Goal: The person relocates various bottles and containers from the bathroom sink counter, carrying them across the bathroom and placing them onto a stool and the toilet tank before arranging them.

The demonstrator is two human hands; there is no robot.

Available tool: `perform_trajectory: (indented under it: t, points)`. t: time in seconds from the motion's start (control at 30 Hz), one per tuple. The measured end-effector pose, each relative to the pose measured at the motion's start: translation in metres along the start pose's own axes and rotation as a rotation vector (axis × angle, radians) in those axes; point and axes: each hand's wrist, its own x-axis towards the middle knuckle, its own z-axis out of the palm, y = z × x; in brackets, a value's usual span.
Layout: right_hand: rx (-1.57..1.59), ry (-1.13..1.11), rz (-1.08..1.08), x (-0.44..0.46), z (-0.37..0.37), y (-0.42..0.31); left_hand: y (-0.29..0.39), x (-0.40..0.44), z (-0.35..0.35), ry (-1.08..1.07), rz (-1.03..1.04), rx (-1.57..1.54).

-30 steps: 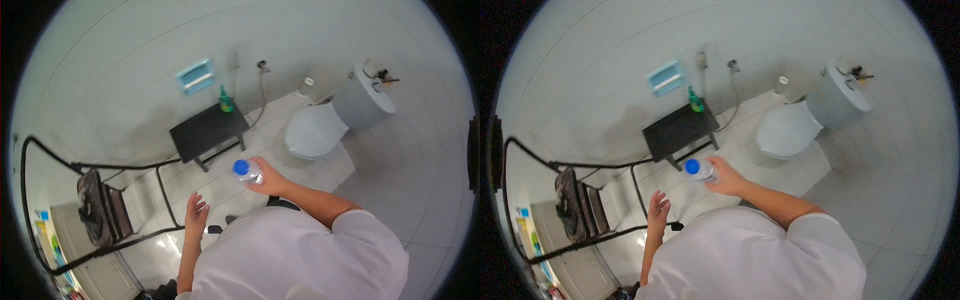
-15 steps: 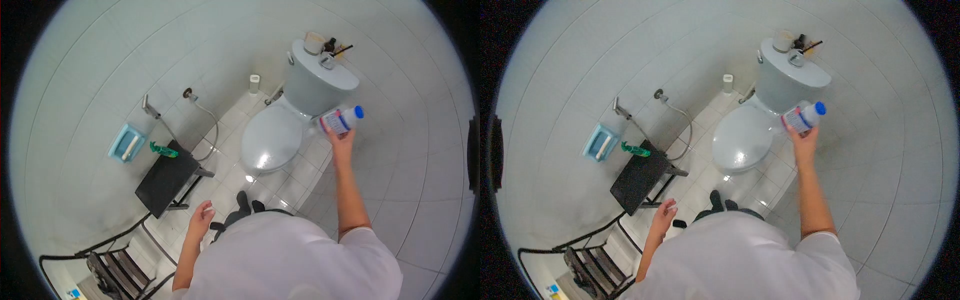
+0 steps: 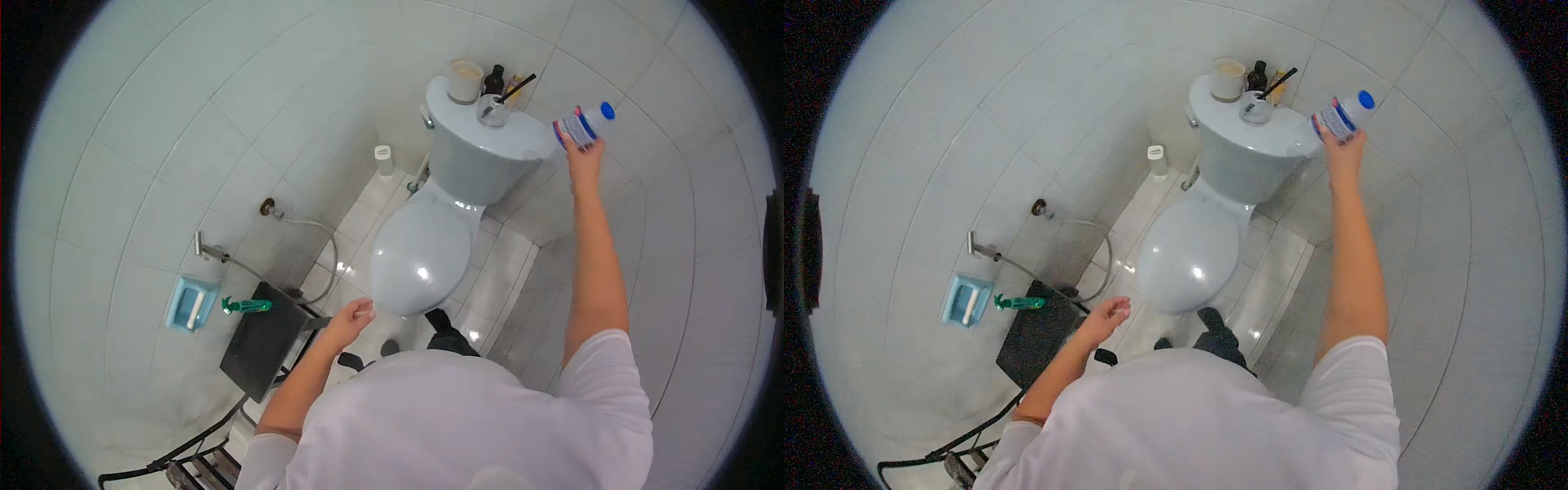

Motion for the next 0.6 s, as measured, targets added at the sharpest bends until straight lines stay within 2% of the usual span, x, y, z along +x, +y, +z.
perform_trajectory:
  t: [0.07, 0.1, 0.13, 0.2, 0.3, 0.37, 0.43, 0.53, 0.6]
  points:
    - [-0.028, 0.0, 0.021, 0.035, 0.018, 0.02, -0.055, 0.027, 0.008, 0.04, -0.036, 0.05]
    - [-0.167, 0.023, 0.007, 0.05, 0.027, 0.03, -0.075, 0.028, 0.012, 0.078, -0.078, 0.03]
    - [-0.297, 0.02, -0.011, 0.074, 0.046, 0.047, -0.083, 0.019, 0.019, 0.135, -0.335, -0.031]
    - [-0.326, -0.022, 0.027, 0.105, 0.06, 0.081, -0.097, -0.003, 0.023, 0.263, -0.467, -0.052]
    - [-0.337, -0.072, 0.033, 0.126, 0.066, 0.108, -0.151, -0.042, 0.016, 0.453, -0.46, 0.129]
    - [-0.301, -0.087, -0.009, 0.137, 0.076, 0.108, -0.175, -0.07, 0.015, 0.546, -0.581, 0.143]
    - [-0.466, -0.108, -0.083, 0.14, 0.086, 0.105, -0.195, -0.096, 0.021, 0.631, -0.675, 0.116]
    - [-0.313, -0.131, -0.065, 0.132, 0.098, 0.096, -0.214, -0.125, 0.034, 0.598, -0.774, 0.158]
    - [-0.286, -0.149, -0.088, 0.143, 0.098, 0.121, -0.22, -0.133, 0.045, 0.591, -0.801, 0.132]
